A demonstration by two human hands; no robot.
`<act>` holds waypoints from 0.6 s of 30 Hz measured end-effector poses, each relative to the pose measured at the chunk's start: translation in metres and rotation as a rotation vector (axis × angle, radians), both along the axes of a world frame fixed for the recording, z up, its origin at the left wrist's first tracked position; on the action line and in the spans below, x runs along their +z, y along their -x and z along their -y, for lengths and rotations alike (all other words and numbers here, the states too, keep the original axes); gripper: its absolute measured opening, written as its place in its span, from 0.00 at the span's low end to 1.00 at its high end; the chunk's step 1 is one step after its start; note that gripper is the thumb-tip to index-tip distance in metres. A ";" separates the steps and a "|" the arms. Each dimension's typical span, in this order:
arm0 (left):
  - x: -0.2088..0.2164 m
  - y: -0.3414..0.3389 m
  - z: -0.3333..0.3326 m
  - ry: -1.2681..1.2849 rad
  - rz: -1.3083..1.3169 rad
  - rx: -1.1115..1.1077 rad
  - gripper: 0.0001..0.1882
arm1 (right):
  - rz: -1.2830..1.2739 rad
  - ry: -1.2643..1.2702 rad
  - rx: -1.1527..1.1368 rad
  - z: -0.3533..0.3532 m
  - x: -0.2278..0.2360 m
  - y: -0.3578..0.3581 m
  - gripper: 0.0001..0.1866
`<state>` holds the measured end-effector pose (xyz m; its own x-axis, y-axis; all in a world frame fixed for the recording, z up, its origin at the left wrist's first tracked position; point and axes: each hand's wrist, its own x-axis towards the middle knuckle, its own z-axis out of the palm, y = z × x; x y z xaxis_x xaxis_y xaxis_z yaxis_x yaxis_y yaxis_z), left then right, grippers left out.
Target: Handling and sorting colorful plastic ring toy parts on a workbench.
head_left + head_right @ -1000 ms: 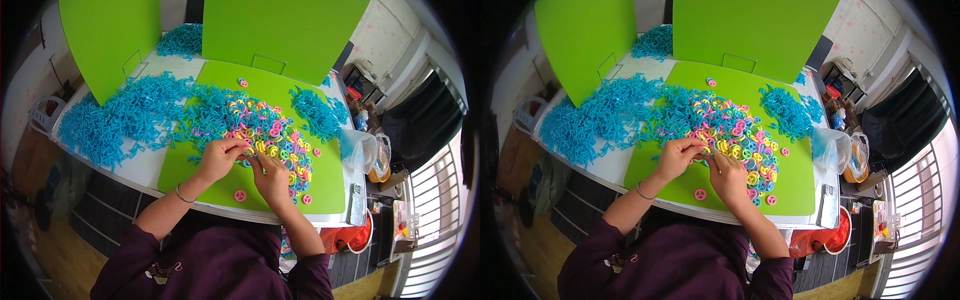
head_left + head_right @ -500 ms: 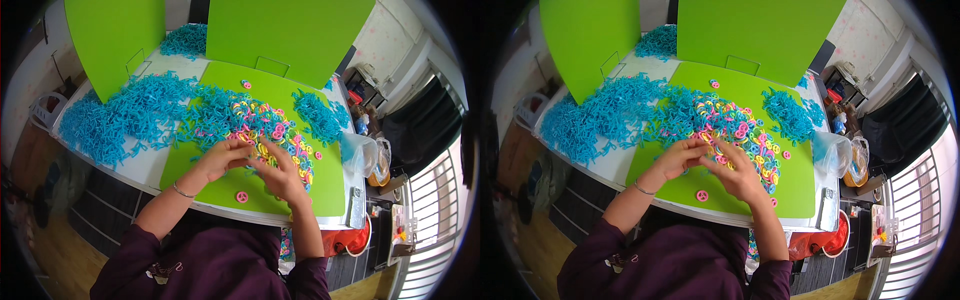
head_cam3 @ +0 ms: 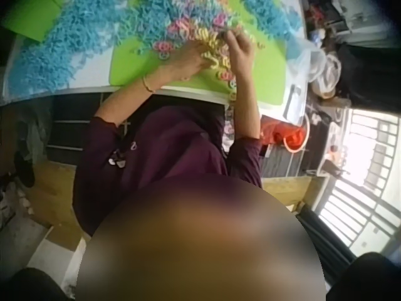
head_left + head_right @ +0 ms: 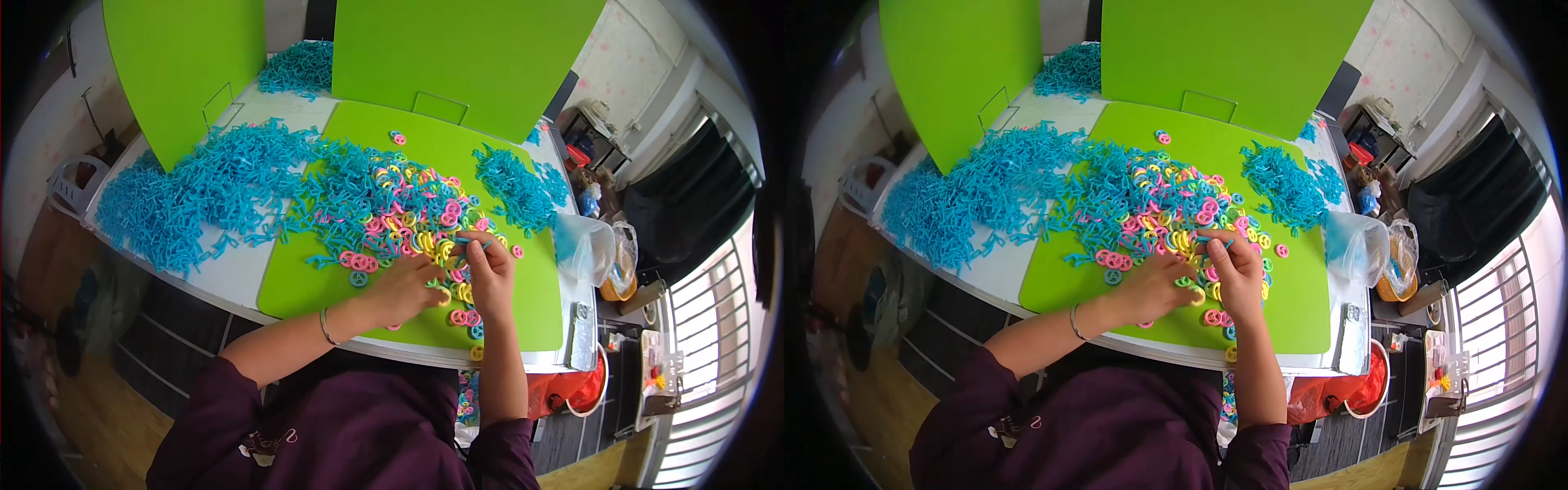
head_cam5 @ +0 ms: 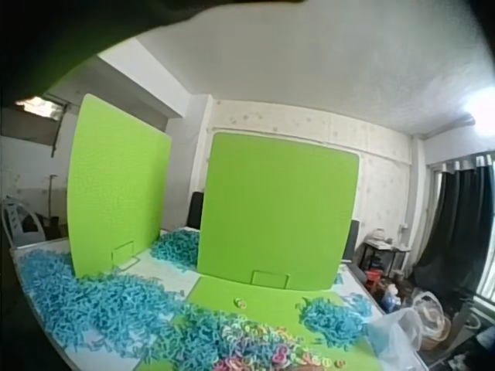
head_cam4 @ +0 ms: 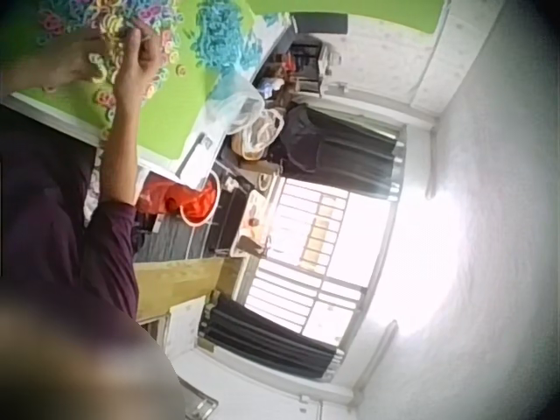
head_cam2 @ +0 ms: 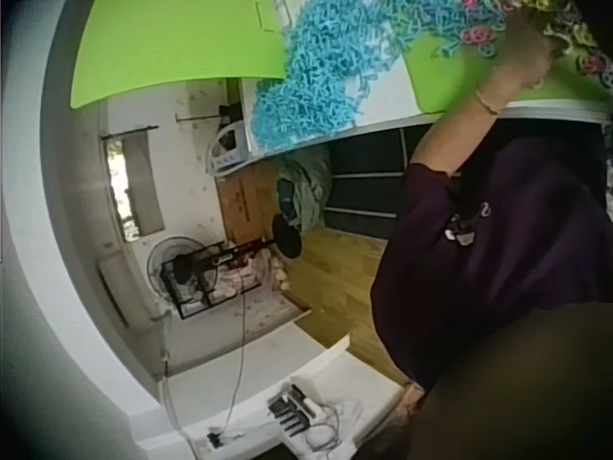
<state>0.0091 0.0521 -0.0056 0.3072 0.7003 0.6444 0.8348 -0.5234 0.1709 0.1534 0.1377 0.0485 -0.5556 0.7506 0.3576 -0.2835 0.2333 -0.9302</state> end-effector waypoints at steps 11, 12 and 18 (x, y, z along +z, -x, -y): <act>0.026 0.036 0.000 0.365 1.248 -0.051 0.06 | -0.021 0.522 0.183 0.001 -0.008 0.013 0.04; 0.028 0.032 0.002 0.332 1.240 -0.087 0.06 | -0.063 0.594 0.206 0.003 -0.008 0.016 0.04; 0.025 0.028 0.005 0.151 1.033 -0.006 0.05 | -0.084 0.644 0.240 0.011 -0.013 0.024 0.05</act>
<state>-0.0188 0.0469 0.0198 -0.3393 0.7959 0.5013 0.2427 -0.4408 0.8642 0.1297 0.1266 0.0356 -0.7229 0.6875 -0.0688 -0.3352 -0.4361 -0.8352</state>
